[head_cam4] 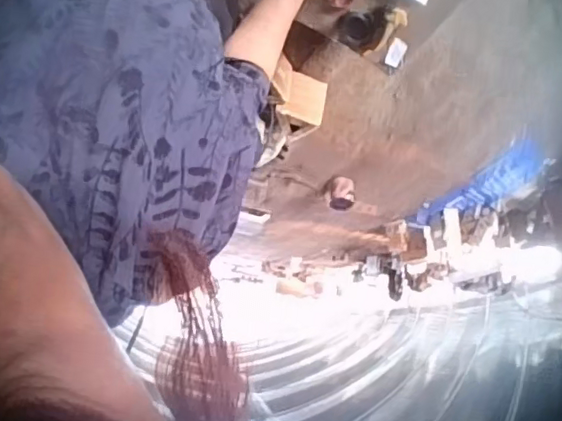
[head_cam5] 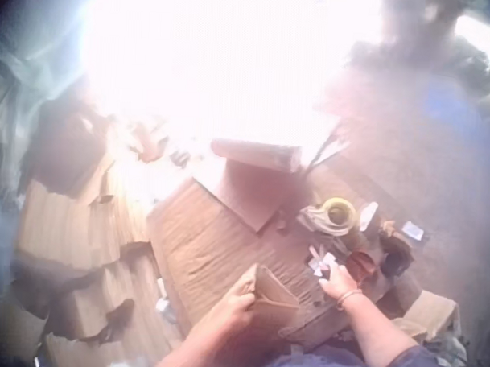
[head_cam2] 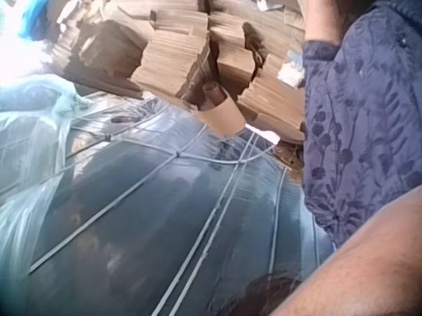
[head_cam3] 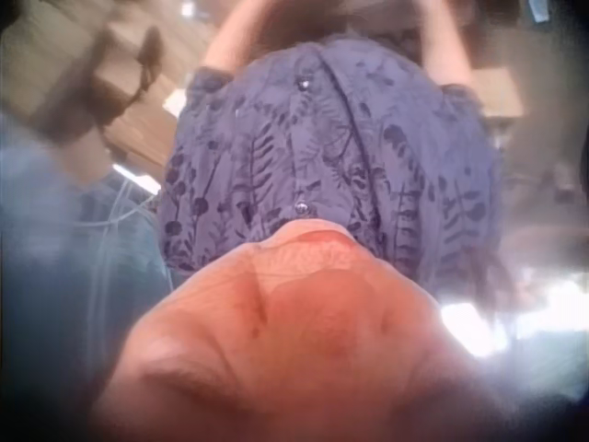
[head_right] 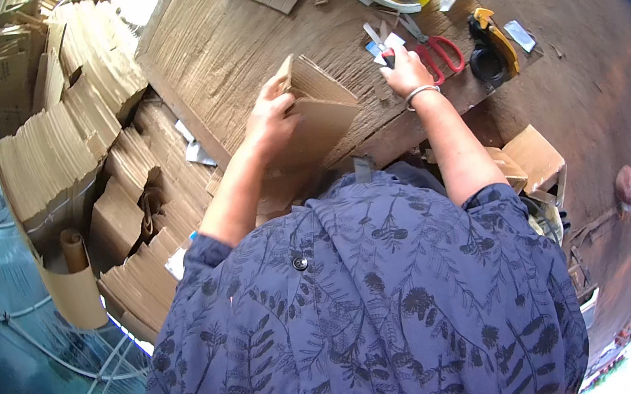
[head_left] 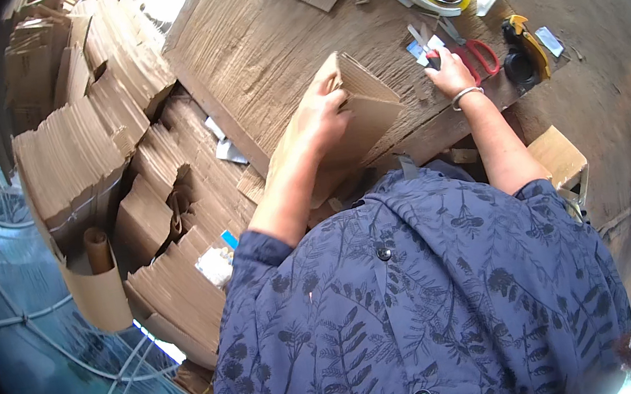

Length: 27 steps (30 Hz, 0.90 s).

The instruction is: The person assembles a triangular cardboard structure by folding and taping the edges. They use a handheld tape dispenser to secure the seams and then trim excess tape with scissors. The finished piece is placed on a pile of cardboard scraps.

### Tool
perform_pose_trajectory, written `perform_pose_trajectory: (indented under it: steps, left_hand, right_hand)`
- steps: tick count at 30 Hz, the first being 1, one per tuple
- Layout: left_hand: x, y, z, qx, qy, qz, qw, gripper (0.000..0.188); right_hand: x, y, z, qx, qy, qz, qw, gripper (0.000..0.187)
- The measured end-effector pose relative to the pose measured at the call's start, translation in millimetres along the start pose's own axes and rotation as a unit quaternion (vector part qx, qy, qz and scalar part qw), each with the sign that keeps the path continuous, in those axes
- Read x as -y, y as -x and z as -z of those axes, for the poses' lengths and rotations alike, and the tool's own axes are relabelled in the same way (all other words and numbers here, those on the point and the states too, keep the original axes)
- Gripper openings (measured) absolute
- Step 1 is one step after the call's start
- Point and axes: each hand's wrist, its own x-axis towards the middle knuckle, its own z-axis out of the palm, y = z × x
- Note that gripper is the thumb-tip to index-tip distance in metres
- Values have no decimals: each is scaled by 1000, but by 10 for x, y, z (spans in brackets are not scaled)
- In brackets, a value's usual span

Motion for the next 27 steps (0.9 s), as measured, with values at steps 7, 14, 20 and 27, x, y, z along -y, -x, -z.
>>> perform_pose_trajectory:
  steps: [7,14,20,27]
  left_hand:
    - [-169,1253,982,-127,75,40,988,15]
    - [-308,2020,1327,-209,164,57,962,18]
    - [-211,2346,1128,-264,248,-32,931,18]
    - [-22,2517,956,-291,342,-139,883,31]
  right_hand:
    - [-65,-53,-294,93,-109,125,982,53]
    - [817,-21,-276,262,-376,172,872,38]
    - [1553,324,117,244,-371,244,862,30]
    - [2066,745,498,198,-294,280,892,27]
